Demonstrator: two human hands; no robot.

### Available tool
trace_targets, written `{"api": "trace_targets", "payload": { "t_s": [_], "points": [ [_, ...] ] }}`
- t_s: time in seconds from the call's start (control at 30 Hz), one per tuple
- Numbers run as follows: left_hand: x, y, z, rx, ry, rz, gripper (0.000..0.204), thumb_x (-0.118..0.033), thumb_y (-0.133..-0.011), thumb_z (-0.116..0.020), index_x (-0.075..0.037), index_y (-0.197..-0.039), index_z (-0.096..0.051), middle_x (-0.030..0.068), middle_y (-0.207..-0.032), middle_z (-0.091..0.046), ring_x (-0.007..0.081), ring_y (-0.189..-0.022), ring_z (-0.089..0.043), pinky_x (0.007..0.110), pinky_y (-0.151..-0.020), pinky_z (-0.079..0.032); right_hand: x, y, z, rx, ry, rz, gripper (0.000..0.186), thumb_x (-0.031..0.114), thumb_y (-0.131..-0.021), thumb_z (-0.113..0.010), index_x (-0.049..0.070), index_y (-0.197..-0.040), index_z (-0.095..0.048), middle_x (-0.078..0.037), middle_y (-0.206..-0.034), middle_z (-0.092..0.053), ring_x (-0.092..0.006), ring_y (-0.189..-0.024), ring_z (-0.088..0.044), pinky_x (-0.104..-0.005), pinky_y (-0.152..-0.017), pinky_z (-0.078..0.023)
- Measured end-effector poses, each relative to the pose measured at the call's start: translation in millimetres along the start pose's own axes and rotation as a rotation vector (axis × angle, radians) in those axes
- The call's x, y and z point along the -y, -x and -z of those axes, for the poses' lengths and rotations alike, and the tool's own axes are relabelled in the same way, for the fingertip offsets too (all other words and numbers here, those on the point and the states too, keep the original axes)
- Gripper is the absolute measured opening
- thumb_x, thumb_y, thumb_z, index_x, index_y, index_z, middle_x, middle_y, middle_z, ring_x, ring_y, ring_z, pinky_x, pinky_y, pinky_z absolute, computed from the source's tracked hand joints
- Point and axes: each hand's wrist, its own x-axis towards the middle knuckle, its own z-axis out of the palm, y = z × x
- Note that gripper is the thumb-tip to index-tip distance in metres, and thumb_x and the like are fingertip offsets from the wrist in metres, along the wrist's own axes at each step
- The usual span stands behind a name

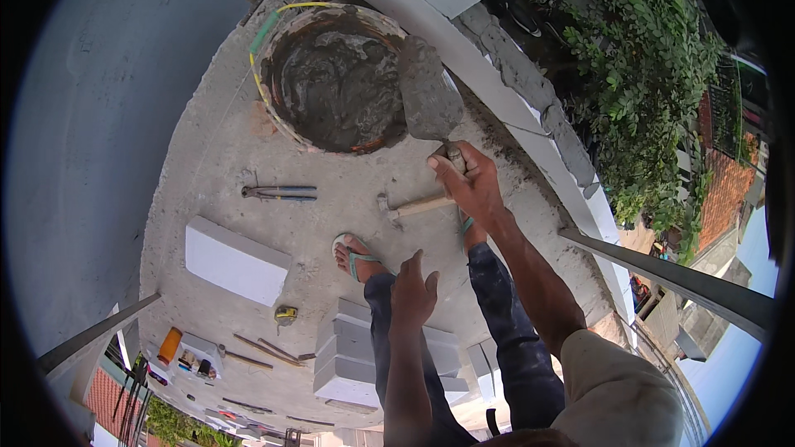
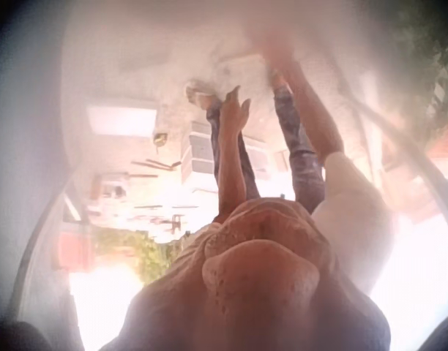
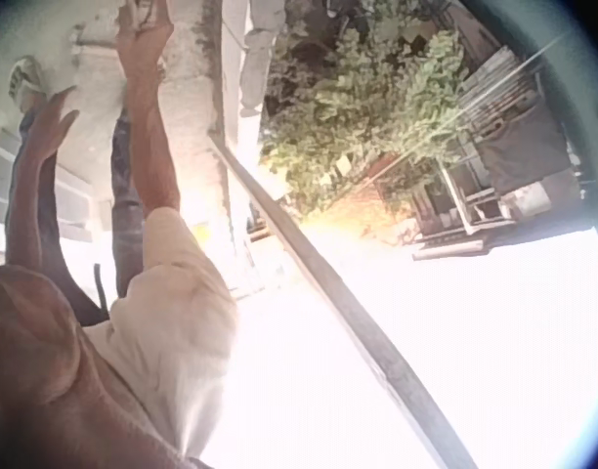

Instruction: The person mixes cement in a bucket using a trowel and applies it to a low wall on a rooftop. They then pick up white rectangular tiles, place them onto the cemented surface, and use a hammer to tap them into position.

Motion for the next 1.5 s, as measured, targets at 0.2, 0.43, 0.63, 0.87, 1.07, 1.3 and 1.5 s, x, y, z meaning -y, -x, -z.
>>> {"api": "trace_targets", "payload": {
  "t_s": [0.2,0.43,0.63,0.87,1.07,1.3,1.5],
  "points": [
    [-10.9,-3.2,-4.8,0.036,-0.036,-0.013,0.057,-0.024,-0.100,-0.065,-0.005,-0.151,-0.047,0.0265,-0.143,-0.056,0.0456,-0.133,-0.055,0.051,-0.110,-0.046,26.8,-22.4,-15.4,-0.387,-0.478,-0.017,0.020,0.016,-0.104,-0.062,0.002,-0.119,-0.062,0.001,-0.076,-0.053,-0.0065,-0.059,-0.051,-0.0264,-0.046,-0.042],
    [-8.3,-3.4,-8.9,0.041,-0.061,-0.025,0.057,-0.025,-0.101,-0.064,-0.006,-0.152,-0.046,0.0246,-0.144,-0.055,0.0443,-0.134,-0.054,0.053,-0.110,-0.045,64.7,-76.4,-54.0,-0.348,-0.650,-0.047,0.012,0.013,-0.102,-0.061,0.005,-0.105,-0.053,-0.003,-0.077,-0.055,-0.0106,-0.058,-0.056,-0.0319,-0.044,-0.052],
    [15.8,-6.0,-18.0,0.089,-0.131,-0.034,0.058,-0.026,-0.103,-0.062,-0.009,-0.155,-0.042,0.0208,-0.147,-0.054,0.0410,-0.135,-0.054,0.054,-0.110,-0.045,102.7,-71.5,-88.7,-0.413,-0.637,0.125,0.023,0.015,-0.104,-0.063,0.003,-0.103,-0.043,-0.006,-0.075,-0.055,-0.0107,-0.049,-0.055,-0.0300,-0.039,-0.050],
    [40.9,-7.8,-27.4,0.062,-0.075,-0.110,0.058,-0.026,-0.101,-0.064,-0.008,-0.152,-0.045,0.0218,-0.144,-0.056,0.0411,-0.132,-0.057,0.053,-0.106,-0.048,138.1,-72.2,-104.4,-0.459,-0.570,0.224,0.027,0.019,-0.105,-0.065,0.002,-0.110,-0.045,-0.008,-0.080,-0.057,-0.0148,-0.063,-0.062,-0.0327,-0.053,-0.055],
    [-5.3,9.4,-4.6,-0.039,0.105,-0.150,0.058,-0.034,-0.095,-0.073,-0.004,-0.141,-0.056,0.0232,-0.140,-0.061,0.0425,-0.126,-0.062,0.052,-0.099,-0.052,130.4,-97.6,-130.8,-0.892,0.102,0.575,0.050,0.020,-0.103,-0.068,-0.010,-0.133,-0.041,-0.016,-0.097,-0.057,-0.0275,-0.092,-0.064,-0.0426,-0.086,-0.053],
    [-11.1,-0.2,7.0,0.027,-0.010,0.024,0.053,-0.027,-0.096,-0.069,-0.004,-0.142,-0.054,0.0232,-0.130,-0.063,0.0449,-0.118,-0.064,0.055,-0.098,-0.051,80.9,19.1,-116.5,-0.290,-0.218,0.210,0.050,0.020,-0.106,-0.065,-0.004,-0.143,-0.042,-0.004,-0.085,-0.058,-0.0075,-0.060,-0.054,-0.0252,-0.050,-0.047],
    [-0.6,12.8,22.0,-0.140,0.032,-0.007,0.056,-0.021,-0.099,-0.068,-0.004,-0.147,-0.047,0.0215,-0.136,-0.059,0.0420,-0.123,-0.062,0.056,-0.103,-0.049,58.1,37.9,-75.3,0.079,-0.172,-0.210,0.038,0.023,-0.104,-0.067,-0.001,-0.134,-0.064,-0.001,-0.078,-0.060,-0.0076,-0.058,-0.056,-0.0271,-0.047,-0.047]
  ]
}}
